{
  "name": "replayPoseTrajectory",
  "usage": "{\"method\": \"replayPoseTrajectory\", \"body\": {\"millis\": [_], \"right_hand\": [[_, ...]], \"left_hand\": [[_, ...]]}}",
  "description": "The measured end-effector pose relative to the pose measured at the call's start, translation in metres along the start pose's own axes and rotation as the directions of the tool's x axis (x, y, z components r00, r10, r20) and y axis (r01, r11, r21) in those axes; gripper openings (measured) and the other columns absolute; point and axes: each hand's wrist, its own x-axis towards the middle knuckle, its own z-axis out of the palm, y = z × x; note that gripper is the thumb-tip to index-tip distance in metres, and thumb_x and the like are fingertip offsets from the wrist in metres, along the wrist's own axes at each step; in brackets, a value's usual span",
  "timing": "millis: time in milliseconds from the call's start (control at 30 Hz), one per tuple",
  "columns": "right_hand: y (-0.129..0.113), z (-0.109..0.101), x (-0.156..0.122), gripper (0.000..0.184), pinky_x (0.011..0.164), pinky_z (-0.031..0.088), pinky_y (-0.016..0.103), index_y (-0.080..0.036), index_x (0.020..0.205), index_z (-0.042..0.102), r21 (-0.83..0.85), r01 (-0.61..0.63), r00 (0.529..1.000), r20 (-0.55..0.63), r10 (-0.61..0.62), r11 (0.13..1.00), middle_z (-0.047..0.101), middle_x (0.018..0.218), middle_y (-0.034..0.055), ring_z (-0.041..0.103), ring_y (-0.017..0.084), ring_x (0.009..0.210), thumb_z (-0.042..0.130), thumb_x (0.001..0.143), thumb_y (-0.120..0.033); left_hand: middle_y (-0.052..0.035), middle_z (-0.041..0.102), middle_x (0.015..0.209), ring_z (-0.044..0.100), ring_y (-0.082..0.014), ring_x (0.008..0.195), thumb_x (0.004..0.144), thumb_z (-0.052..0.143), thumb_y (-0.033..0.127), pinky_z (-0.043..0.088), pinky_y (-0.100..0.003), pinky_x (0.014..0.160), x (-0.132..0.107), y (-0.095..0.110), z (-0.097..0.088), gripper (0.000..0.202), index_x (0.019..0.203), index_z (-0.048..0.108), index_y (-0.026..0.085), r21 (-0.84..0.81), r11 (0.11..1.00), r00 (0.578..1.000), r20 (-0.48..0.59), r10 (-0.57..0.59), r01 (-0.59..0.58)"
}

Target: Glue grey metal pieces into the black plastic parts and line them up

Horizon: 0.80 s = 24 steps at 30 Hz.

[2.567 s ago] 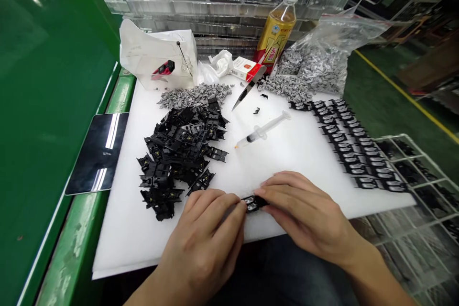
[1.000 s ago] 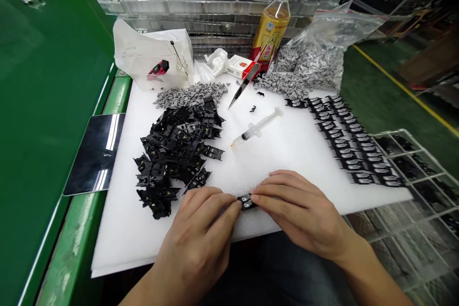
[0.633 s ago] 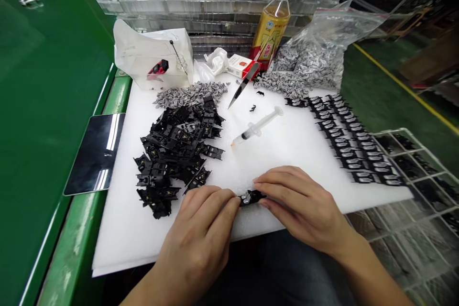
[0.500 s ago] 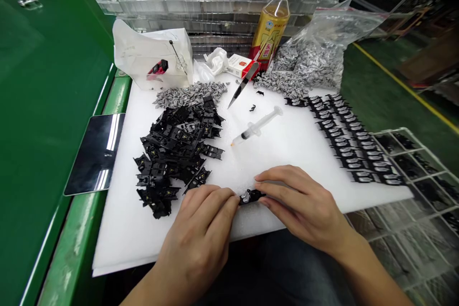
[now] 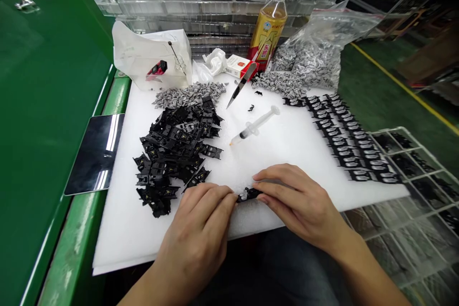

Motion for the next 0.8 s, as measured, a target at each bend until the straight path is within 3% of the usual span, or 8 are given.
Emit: {"method": "replayPoseTrajectory", "body": {"millis": [200,333,400,467,567,667,800], "right_hand": [[-0.008,-0.006,0.006,0.026,0.106,0.050,0.045,-0.019,0.124,0.069,0.042,-0.054,0.991,0.122,0.049,0.998,0.073,0.127,0.0089,0.064,0.024,0.119,0.069,0.099,-0.012],[-0.004,-0.033,0.008,0.022,0.109,0.046,0.046,-0.021,0.123,0.066,-0.041,-0.084,0.989,0.114,0.088,0.996,0.072,0.130,0.0095,0.065,0.024,0.122,0.067,0.101,-0.015],[0.013,-0.054,0.009,0.019,0.110,0.043,0.050,-0.023,0.120,0.068,-0.215,-0.133,0.989,0.037,0.144,0.968,0.071,0.134,0.0096,0.064,0.026,0.126,0.065,0.102,-0.019],[0.039,-0.074,0.012,0.015,0.111,0.039,0.054,-0.025,0.116,0.071,-0.407,-0.219,0.975,-0.062,0.213,0.887,0.070,0.137,0.0095,0.063,0.030,0.129,0.064,0.103,-0.025],[0.082,-0.094,0.024,0.014,0.112,0.033,0.059,-0.025,0.108,0.076,-0.502,-0.305,0.952,-0.138,0.273,0.810,0.070,0.140,0.0112,0.061,0.035,0.132,0.064,0.103,-0.029],[0.113,-0.096,0.039,0.018,0.114,0.029,0.060,-0.026,0.105,0.079,-0.525,-0.319,0.947,-0.146,0.286,0.789,0.068,0.143,0.0112,0.059,0.035,0.135,0.062,0.103,-0.030],[0.132,-0.090,0.048,0.020,0.112,0.029,0.060,-0.026,0.103,0.081,-0.533,-0.329,0.944,-0.149,0.295,0.780,0.068,0.144,0.0120,0.058,0.036,0.135,0.062,0.102,-0.030]], "left_hand": [[-0.0105,0.071,0.117,0.058,-0.0219,0.107,0.097,0.062,-0.003,0.046,-0.040,0.097,0.001,0.003,-0.003,0.028,0.121,0.067,0.010,-0.027,0.999,1.000,-0.001,0.026,-0.026],[-0.0109,0.070,0.117,0.061,-0.0209,0.108,0.097,0.064,0.001,0.044,-0.040,0.098,0.004,0.004,-0.009,0.030,0.124,0.068,0.013,0.003,0.999,0.997,-0.057,0.044,-0.044],[-0.0115,0.069,0.119,0.061,-0.0213,0.111,0.096,0.065,0.002,0.044,-0.039,0.100,0.005,0.004,-0.010,0.030,0.124,0.068,0.014,0.032,0.998,0.998,-0.049,0.049,-0.048],[-0.0101,0.070,0.116,0.062,-0.0206,0.110,0.097,0.064,0.003,0.044,-0.039,0.100,0.006,0.003,-0.010,0.026,0.119,0.070,0.016,0.049,0.997,0.998,-0.036,0.057,-0.055],[-0.0076,0.073,0.110,0.064,-0.0196,0.106,0.098,0.062,0.004,0.043,-0.037,0.100,0.008,0.002,-0.007,0.021,0.112,0.072,0.017,0.057,0.995,0.995,-0.052,0.082,-0.079],[-0.0078,0.074,0.110,0.065,-0.0209,0.108,0.099,0.061,0.005,0.042,-0.038,0.101,0.007,0.002,-0.004,0.019,0.110,0.072,0.016,0.077,0.993,0.994,-0.050,0.097,-0.093],[-0.0079,0.073,0.108,0.065,-0.0207,0.105,0.098,0.060,0.004,0.041,-0.039,0.101,0.002,0.003,-0.002,0.018,0.107,0.071,0.016,0.072,0.992,0.991,-0.079,0.105,-0.100]]}}
